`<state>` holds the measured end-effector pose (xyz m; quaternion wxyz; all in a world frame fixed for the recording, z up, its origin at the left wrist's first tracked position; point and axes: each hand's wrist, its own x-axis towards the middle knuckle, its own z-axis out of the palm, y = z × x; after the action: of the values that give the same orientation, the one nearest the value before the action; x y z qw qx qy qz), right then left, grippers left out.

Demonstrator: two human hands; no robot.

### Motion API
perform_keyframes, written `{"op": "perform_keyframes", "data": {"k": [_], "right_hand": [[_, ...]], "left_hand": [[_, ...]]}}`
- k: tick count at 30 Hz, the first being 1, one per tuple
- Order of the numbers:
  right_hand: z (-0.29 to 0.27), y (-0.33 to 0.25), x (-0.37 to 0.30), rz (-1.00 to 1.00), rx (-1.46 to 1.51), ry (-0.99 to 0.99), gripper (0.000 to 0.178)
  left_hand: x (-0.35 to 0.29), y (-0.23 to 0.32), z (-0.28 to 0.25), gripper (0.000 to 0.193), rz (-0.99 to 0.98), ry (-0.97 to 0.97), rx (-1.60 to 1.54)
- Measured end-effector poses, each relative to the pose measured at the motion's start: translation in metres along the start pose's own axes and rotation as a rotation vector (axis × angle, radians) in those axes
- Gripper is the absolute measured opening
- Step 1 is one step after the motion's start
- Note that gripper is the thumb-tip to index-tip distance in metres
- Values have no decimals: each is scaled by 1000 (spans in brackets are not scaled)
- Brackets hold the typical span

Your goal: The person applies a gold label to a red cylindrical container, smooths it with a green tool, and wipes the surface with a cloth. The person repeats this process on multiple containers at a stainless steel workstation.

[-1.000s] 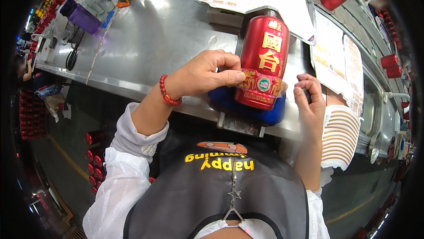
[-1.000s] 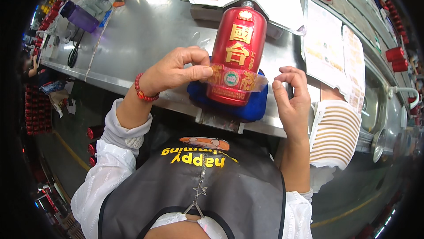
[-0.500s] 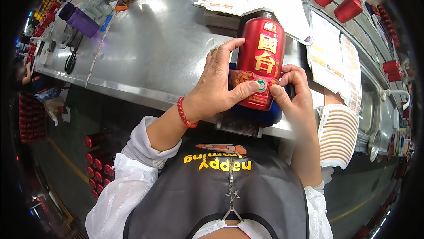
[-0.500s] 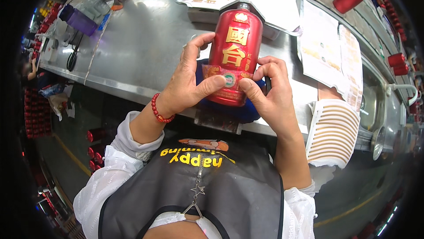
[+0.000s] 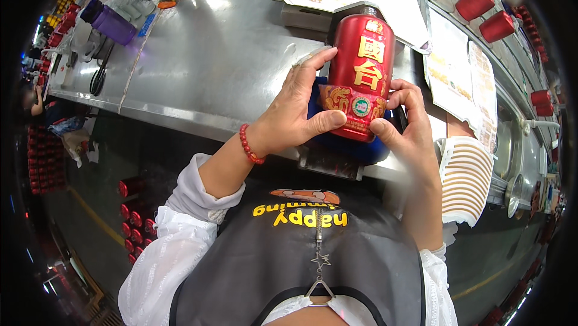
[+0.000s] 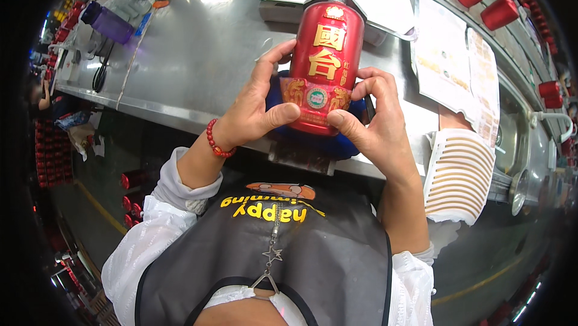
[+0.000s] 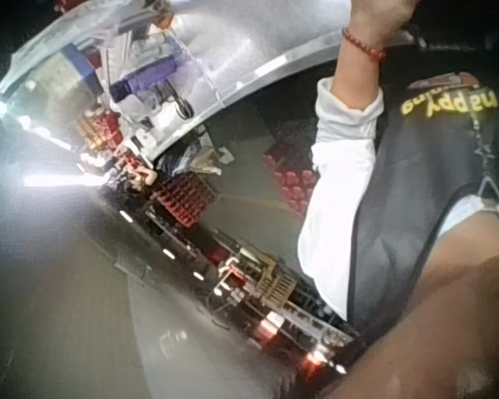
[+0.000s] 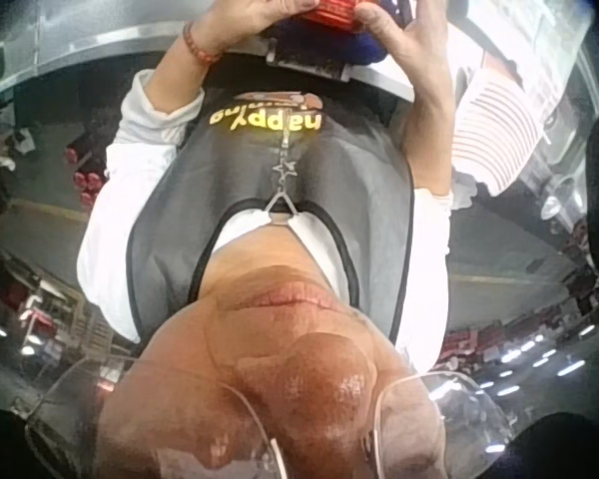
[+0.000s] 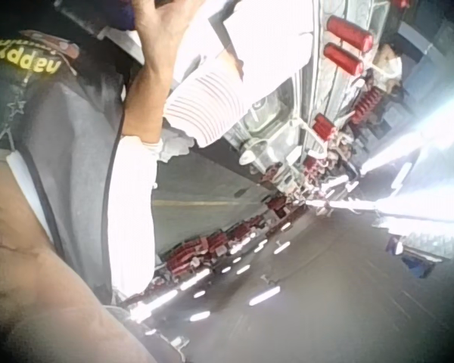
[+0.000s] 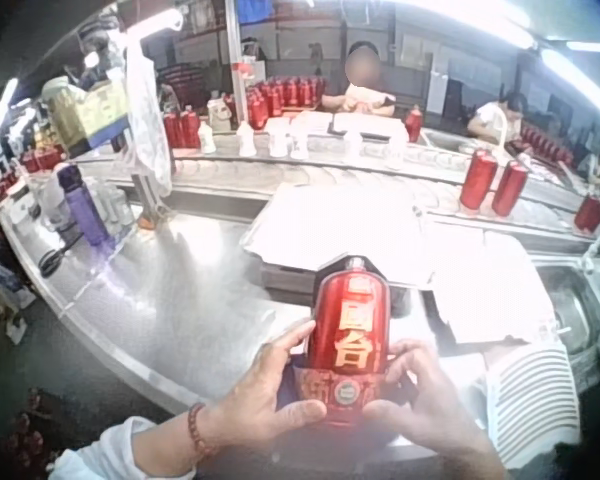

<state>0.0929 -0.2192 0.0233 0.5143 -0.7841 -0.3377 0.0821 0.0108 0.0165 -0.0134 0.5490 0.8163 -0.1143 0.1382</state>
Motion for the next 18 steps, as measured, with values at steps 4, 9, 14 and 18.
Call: {"op": "perform_keyframes", "data": {"k": [4, 9, 14, 18], "right_hand": [[-1, 4, -1, 1, 28, 1, 39], [1, -4, -11, -120, -35, 351, 33], [4, -31, -9, -676, -473, 184, 44], [7, -46, -14, -546, -284, 38, 40]], "left_hand": [[1, -2, 1, 95, -2, -4, -21], [0, -3, 2, 97, -16, -6, -16], [-9, -1, -7, 110, 84, -71, 165], [-13, -5, -1, 112, 149, -15, 441]]}}
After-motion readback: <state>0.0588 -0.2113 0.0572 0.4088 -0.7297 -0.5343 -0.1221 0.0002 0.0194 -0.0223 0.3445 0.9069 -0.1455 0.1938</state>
